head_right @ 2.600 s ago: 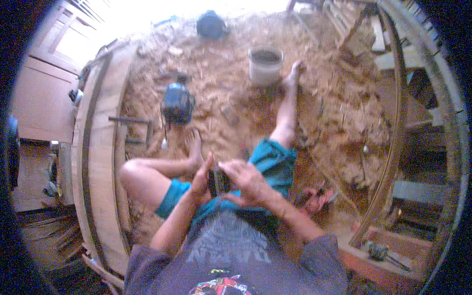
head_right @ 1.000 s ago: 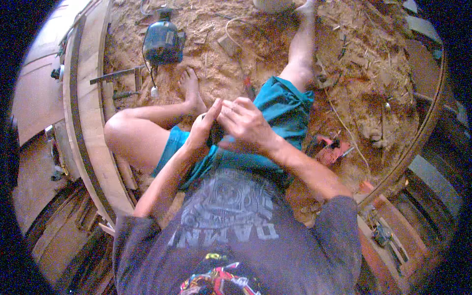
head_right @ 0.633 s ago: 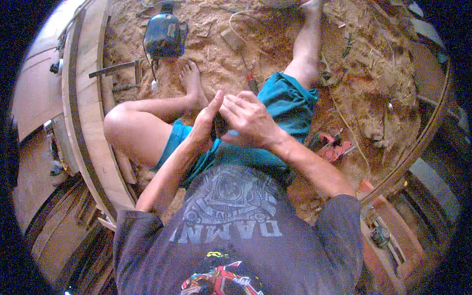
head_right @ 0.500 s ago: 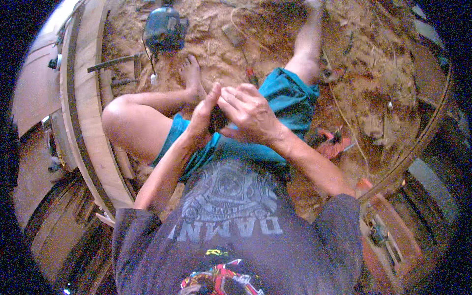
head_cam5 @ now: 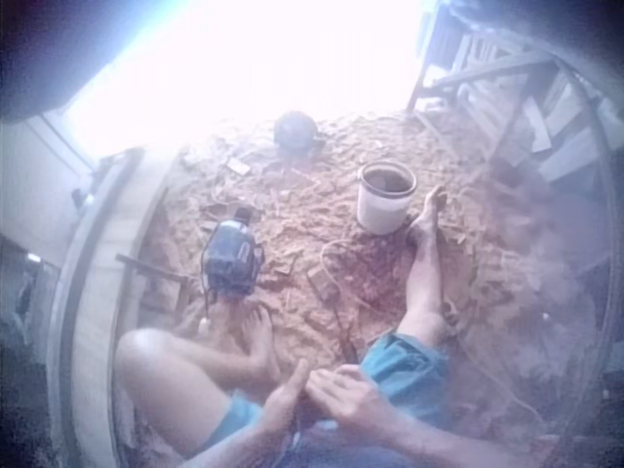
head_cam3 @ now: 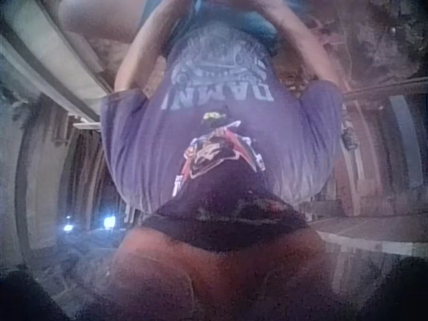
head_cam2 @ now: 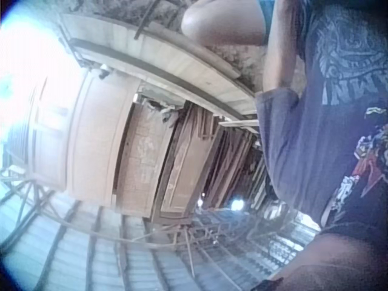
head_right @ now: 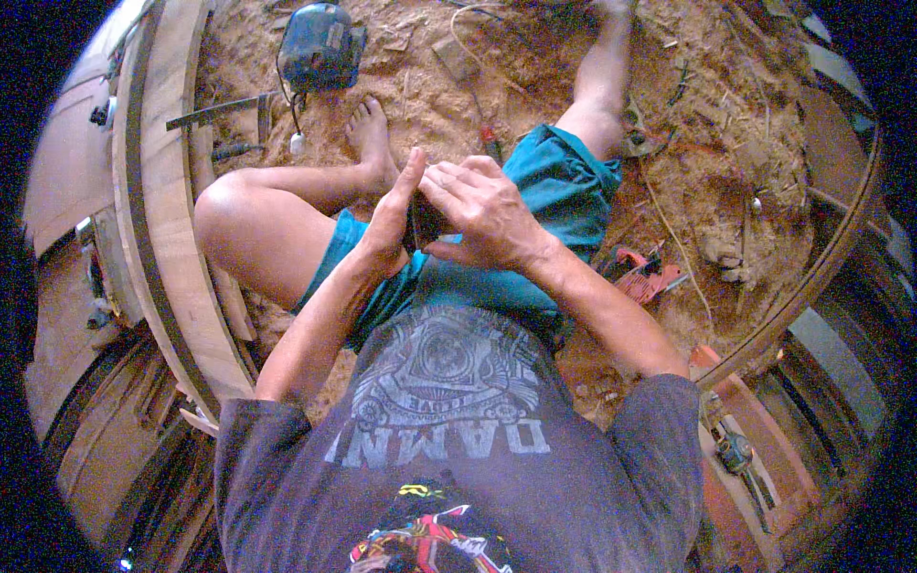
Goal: The person sits on the floor and uses a screwdriver to assemble a small electrical component, likely a switch or outlet. They repeatedly tighten screws and manipulate the device with both hands.
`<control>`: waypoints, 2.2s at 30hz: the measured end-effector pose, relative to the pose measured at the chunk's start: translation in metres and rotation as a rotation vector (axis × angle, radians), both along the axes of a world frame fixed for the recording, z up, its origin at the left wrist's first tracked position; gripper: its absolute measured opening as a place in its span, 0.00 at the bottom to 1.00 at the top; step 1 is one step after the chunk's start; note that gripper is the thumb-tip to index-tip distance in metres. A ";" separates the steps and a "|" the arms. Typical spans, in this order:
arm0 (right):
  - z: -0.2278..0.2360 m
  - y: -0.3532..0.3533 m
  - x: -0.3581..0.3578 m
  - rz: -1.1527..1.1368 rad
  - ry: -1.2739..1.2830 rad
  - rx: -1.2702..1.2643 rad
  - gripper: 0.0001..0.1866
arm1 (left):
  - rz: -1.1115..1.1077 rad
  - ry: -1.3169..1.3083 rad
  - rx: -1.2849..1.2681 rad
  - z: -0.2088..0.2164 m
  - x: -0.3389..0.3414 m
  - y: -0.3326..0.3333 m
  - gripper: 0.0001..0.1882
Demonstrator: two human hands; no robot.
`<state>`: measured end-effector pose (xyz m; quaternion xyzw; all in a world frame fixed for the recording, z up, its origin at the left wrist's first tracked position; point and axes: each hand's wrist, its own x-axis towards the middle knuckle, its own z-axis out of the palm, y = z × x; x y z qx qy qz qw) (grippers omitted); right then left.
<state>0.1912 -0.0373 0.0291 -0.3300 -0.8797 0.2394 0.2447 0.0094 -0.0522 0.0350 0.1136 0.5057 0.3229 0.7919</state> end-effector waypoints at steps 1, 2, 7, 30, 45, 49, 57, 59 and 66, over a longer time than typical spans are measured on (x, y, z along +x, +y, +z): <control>-0.001 -0.001 0.000 -0.003 0.001 -0.003 0.46 | -0.003 0.018 -0.002 0.000 0.000 0.000 0.41; -0.002 -0.002 0.000 -0.005 0.002 -0.004 0.46 | 0.001 0.035 -0.002 0.000 0.001 -0.001 0.40; -0.005 -0.005 0.000 -0.009 0.009 0.000 0.46 | -0.015 0.069 -0.038 -0.006 0.001 -0.003 0.38; -0.013 -0.015 -0.003 -0.017 0.084 0.036 0.43 | -0.105 0.074 -0.056 -0.010 -0.006 -0.011 0.40; -0.023 -0.023 -0.005 -0.003 0.076 -0.005 0.46 | -0.059 0.159 -0.116 -0.014 -0.004 -0.017 0.38; -0.023 -0.020 -0.005 0.006 0.068 -0.007 0.45 | -0.068 0.105 -0.114 -0.022 -0.010 -0.016 0.37; -0.031 -0.025 -0.009 -0.011 0.060 -0.076 0.48 | -0.050 0.131 -0.141 -0.038 -0.009 -0.023 0.38; -0.032 -0.022 -0.010 0.007 0.060 -0.093 0.47 | -0.012 0.134 -0.168 -0.040 -0.009 -0.022 0.38; -0.045 0.016 -0.003 0.132 0.039 -0.409 0.41 | 0.087 0.136 -0.239 -0.045 -0.009 -0.019 0.35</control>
